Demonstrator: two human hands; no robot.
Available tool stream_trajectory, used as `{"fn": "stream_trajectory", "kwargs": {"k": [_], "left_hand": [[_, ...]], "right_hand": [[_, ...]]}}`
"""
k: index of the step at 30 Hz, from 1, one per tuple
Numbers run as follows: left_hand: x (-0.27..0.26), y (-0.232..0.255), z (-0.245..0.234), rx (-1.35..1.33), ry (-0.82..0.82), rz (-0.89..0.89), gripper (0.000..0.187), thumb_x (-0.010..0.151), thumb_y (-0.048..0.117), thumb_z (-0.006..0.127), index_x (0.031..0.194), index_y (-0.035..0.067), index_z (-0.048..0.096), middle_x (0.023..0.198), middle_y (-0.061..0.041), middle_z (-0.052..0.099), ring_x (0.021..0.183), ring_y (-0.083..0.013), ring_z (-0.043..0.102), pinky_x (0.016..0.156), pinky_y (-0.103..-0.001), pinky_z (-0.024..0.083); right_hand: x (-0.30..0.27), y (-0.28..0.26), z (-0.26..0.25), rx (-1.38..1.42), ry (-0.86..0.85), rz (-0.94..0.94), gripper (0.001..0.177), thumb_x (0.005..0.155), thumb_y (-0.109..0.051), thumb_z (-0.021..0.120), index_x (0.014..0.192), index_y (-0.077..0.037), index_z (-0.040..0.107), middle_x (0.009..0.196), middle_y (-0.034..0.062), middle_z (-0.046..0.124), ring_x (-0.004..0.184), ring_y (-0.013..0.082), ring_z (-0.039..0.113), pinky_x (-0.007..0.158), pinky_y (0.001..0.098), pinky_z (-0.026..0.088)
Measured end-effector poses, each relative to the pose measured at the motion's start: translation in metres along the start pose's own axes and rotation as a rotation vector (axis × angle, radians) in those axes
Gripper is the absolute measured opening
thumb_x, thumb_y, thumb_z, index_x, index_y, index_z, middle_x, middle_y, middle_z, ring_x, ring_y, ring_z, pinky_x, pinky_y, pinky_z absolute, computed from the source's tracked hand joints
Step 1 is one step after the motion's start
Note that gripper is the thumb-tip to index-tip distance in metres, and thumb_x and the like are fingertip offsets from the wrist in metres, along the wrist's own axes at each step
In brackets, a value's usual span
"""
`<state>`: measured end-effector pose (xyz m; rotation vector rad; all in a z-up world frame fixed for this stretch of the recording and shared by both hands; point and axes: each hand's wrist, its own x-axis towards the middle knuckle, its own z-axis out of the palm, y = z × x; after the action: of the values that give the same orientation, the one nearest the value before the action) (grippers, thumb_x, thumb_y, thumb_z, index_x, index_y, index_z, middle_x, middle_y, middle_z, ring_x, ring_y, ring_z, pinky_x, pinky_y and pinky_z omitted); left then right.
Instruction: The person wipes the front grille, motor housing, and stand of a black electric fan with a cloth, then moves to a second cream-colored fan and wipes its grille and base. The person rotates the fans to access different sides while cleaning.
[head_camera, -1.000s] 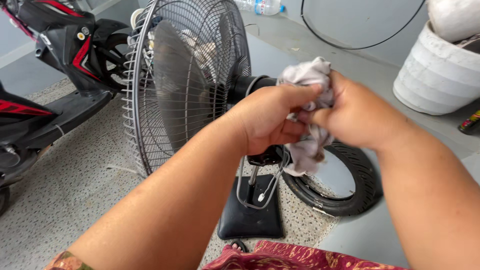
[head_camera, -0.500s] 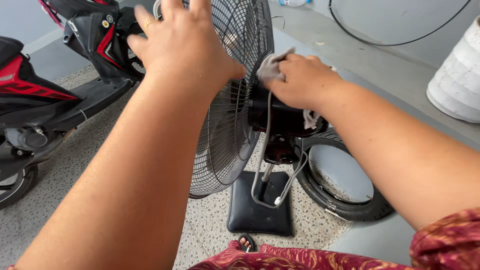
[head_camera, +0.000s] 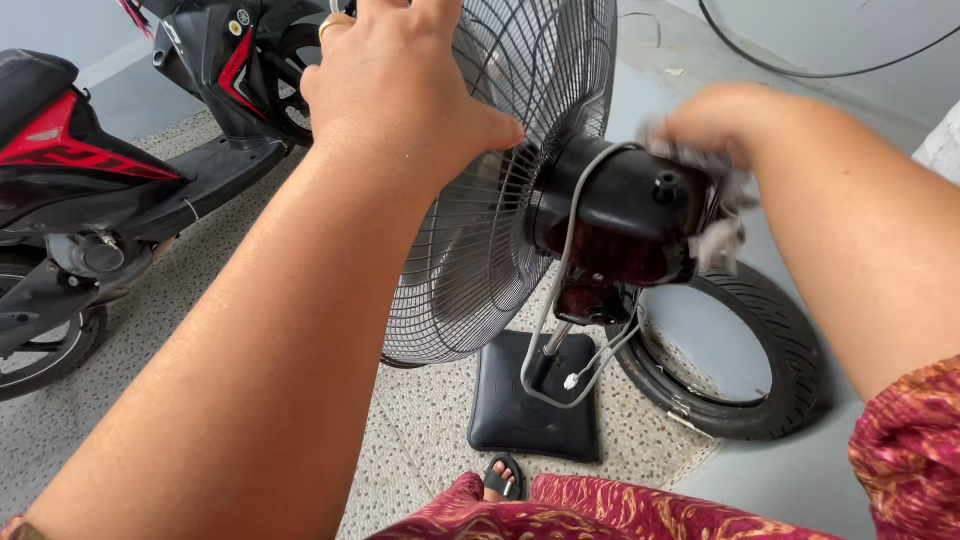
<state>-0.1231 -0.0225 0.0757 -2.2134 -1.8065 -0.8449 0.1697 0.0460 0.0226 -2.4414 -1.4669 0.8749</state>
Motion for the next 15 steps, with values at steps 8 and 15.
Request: {"fn": "stream_trajectory", "kwargs": {"k": [8, 15], "left_hand": [[0.008, -0.005, -0.001, -0.074, 0.012, -0.008, 0.099, 0.048, 0.051, 0.099, 0.136, 0.028, 0.059, 0.136, -0.01, 0.059, 0.125, -0.0479, 0.052, 0.085, -0.062, 0.05], [0.006, -0.003, -0.002, -0.075, 0.012, 0.01, 0.099, 0.05, 0.052, 0.099, 0.137, 0.027, 0.058, 0.135, -0.011, 0.06, 0.125, -0.0463, 0.053, 0.084, -0.063, 0.051]], "right_hand": [[-0.005, -0.031, 0.012, 0.225, -0.139, -0.156, 0.04, 0.092, -0.035, 0.067, 0.13, -0.023, 0.067, 0.119, 0.0054, 0.072, 0.107, 0.0225, 0.07, 0.086, 0.0445, 0.054], [0.044, 0.064, 0.031, 0.945, -0.489, -0.084, 0.028, 0.097, -0.027, 0.061, 0.12, -0.012, 0.068, 0.11, 0.0067, 0.073, 0.096, 0.0161, 0.069, 0.087, 0.0405, 0.059]]}}
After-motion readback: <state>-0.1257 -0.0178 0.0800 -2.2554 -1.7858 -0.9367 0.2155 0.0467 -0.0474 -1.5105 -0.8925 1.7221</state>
